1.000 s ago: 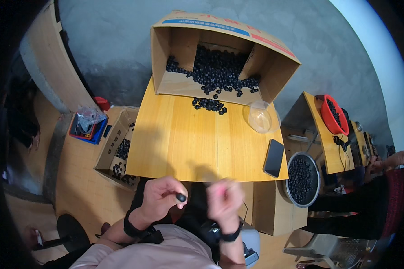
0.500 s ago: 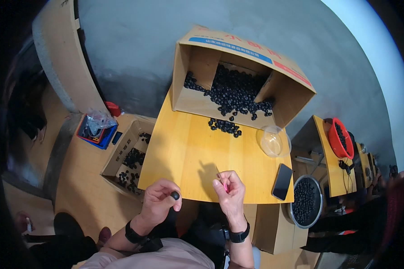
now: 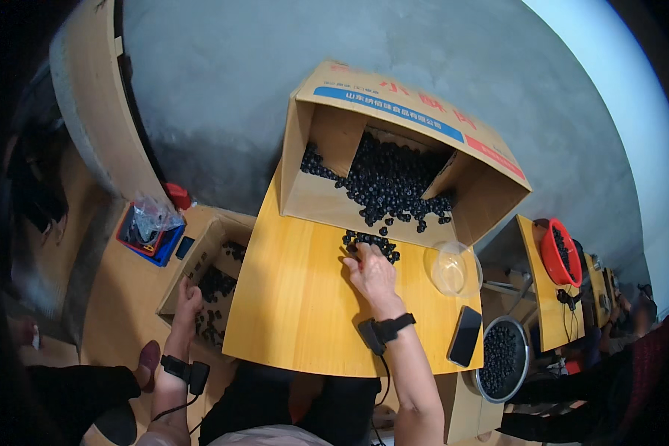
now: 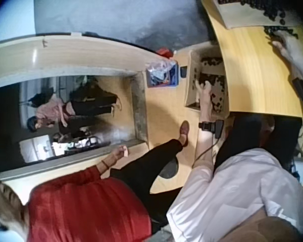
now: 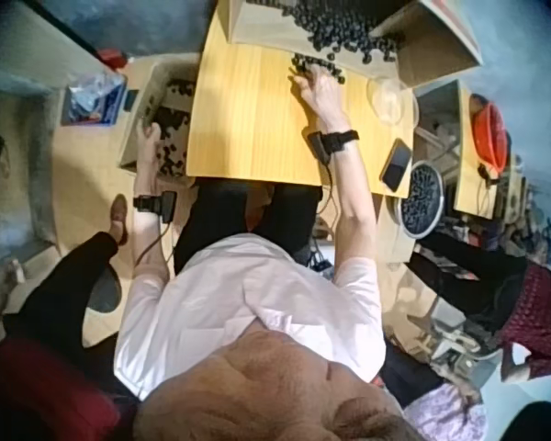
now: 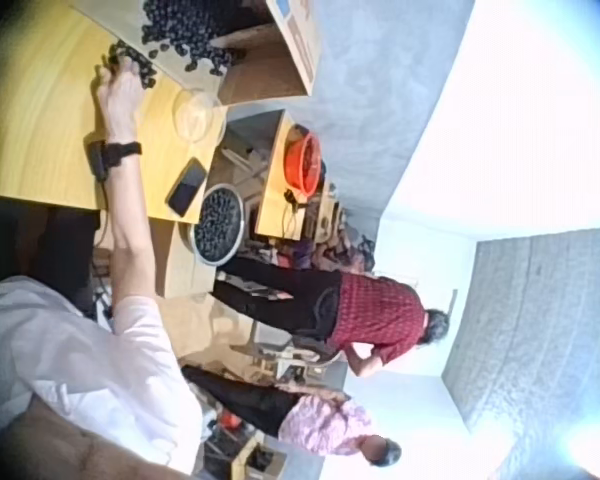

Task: Manually assembling small black plastic components by hand at a workstation.

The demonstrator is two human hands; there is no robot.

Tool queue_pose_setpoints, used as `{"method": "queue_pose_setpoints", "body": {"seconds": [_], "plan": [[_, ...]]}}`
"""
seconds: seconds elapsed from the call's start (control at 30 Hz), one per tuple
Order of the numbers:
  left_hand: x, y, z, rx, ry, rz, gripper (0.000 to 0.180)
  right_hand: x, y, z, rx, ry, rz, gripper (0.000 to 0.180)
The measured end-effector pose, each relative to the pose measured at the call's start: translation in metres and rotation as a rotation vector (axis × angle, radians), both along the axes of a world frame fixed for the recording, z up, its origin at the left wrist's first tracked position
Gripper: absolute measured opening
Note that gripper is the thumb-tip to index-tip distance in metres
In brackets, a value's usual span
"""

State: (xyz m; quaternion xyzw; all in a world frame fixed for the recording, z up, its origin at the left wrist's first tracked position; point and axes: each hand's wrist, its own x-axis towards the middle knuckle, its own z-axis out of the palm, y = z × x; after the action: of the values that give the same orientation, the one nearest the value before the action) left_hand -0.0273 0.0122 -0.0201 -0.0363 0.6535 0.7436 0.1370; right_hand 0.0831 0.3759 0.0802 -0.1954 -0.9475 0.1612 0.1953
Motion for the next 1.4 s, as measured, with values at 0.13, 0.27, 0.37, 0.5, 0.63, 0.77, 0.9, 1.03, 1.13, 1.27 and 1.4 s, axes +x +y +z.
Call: {"method": "queue_pose_setpoints", "body": {"seconds": [0.13, 0.27, 0.37, 0.5, 0.63, 0.77, 0.9, 1.03, 1.13, 1.27, 1.4], "plan": [[0.023, 0.012, 0.035, -0.064, 0.050, 0.050, 0.055, -0.019, 0.008, -0.020, 0.101, -0.098, -0.053, 0.028], [0.063, 0.030, 0.091, 0.179, 0.164, -0.091, 0.034, 0.004, 0.008, -0.014, 0.128, -0.075, -0.025, 0.019], [0.097, 0.042, 0.109, 0.350, 0.149, -0.262, 0.025, 0.034, -0.033, 0.015, -0.820, 0.149, 0.134, 0.008], [0.137, 0.093, 0.138, 0.490, 0.061, -0.482, 0.022, 0.110, -0.100, 0.063, -0.857, 0.444, 0.425, 0.014], [0.165, 0.098, 0.153, 0.603, 0.051, -0.823, 0.016, 0.151, -0.142, 0.066, -1.009, 0.585, 0.513, 0.016], [0.182, 0.092, 0.158, 0.525, 0.027, -0.930, 0.011, 0.174, -0.151, 0.073, -1.182, 0.608, 0.589, 0.013], [0.191, 0.087, 0.164, 0.626, -0.068, -1.010, 0.011, 0.185, -0.156, 0.081, -1.191, 0.608, 0.572, 0.015], [0.197, 0.085, 0.164, 0.584, -0.050, -1.063, 0.010, 0.191, -0.154, 0.070, -1.020, 0.603, 0.453, 0.016], [0.200, 0.087, 0.158, 0.696, -0.058, -1.015, 0.008, 0.195, -0.162, 0.079, -1.034, 0.587, 0.283, 0.019], [0.200, 0.090, 0.159, 0.703, -0.037, -0.939, 0.007, 0.208, -0.164, 0.077, -0.862, 0.708, 0.224, 0.012], [0.201, 0.094, 0.155, 0.730, -0.054, -0.906, 0.019, 0.212, -0.164, 0.084, -0.309, 0.548, 0.294, 0.012]]}}
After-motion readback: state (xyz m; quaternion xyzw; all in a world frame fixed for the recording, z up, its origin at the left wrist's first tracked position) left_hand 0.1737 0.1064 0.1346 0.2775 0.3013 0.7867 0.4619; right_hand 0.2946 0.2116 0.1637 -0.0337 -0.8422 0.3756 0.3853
